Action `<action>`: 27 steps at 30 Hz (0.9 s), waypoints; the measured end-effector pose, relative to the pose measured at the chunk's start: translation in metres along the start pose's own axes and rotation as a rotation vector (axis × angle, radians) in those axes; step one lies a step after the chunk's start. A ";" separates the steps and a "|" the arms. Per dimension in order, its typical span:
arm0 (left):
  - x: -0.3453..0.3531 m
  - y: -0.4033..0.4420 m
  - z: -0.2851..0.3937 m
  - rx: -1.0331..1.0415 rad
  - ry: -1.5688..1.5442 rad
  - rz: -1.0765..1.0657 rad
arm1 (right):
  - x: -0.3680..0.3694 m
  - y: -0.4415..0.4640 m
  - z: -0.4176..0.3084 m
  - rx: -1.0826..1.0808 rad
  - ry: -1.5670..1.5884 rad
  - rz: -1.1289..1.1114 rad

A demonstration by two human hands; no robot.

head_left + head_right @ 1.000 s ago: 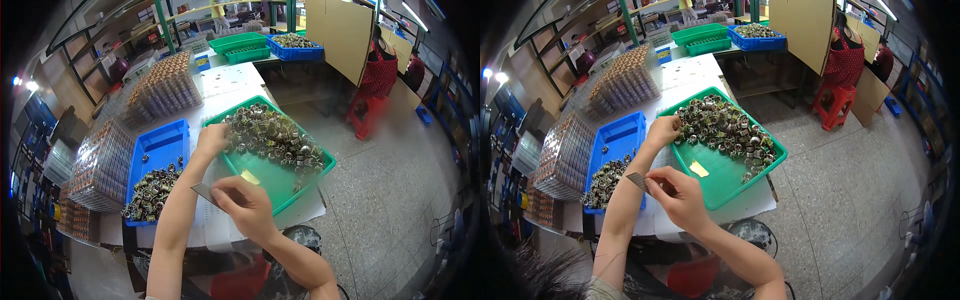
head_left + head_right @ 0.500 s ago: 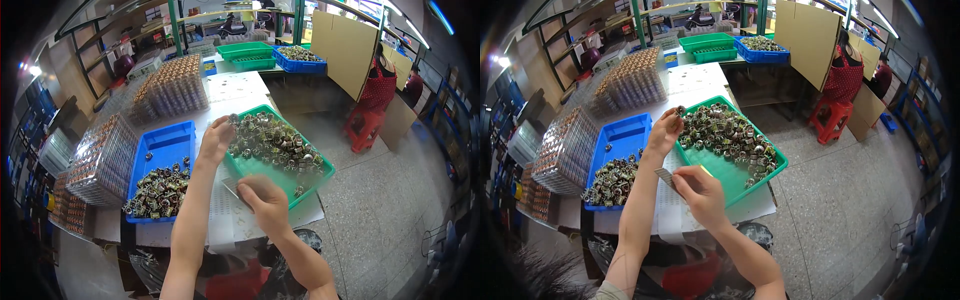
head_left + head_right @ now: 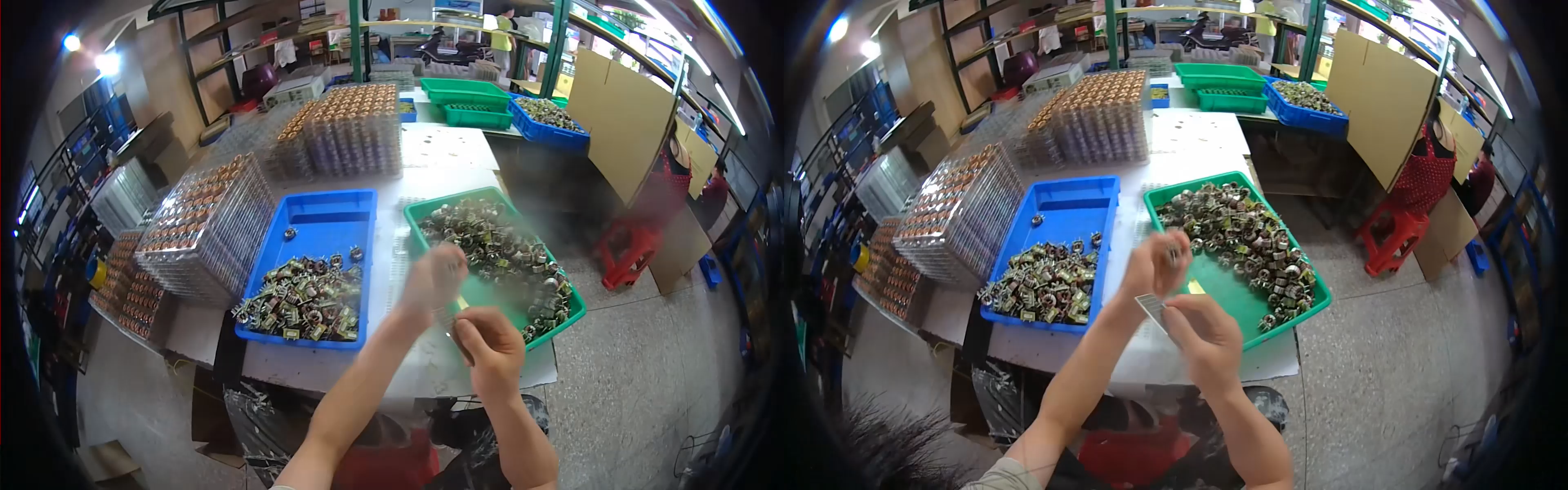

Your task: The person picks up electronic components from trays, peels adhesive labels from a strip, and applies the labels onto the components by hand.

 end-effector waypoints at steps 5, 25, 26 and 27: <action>0.022 -0.112 -0.014 -0.256 0.349 -0.102 | -0.002 -0.019 0.011 0.056 -0.089 -0.054; -0.060 -0.212 0.024 -0.047 1.099 0.025 | 0.008 -0.033 0.087 0.057 -0.983 -0.243; -0.062 -0.211 0.025 0.030 1.134 0.055 | 0.009 -0.031 0.090 0.054 -0.994 -0.242; -0.063 -0.210 0.026 0.107 1.169 0.084 | 0.011 -0.029 0.094 0.049 -1.004 -0.238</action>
Point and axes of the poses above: each hand's wrist, its own y-axis towards the middle knuckle, its own x-axis out of the palm, z = x × y, the point moved 10 cm from there along y, towards the middle knuckle, and after that the axes turned 3 degrees about y, right-handed, at the moved point
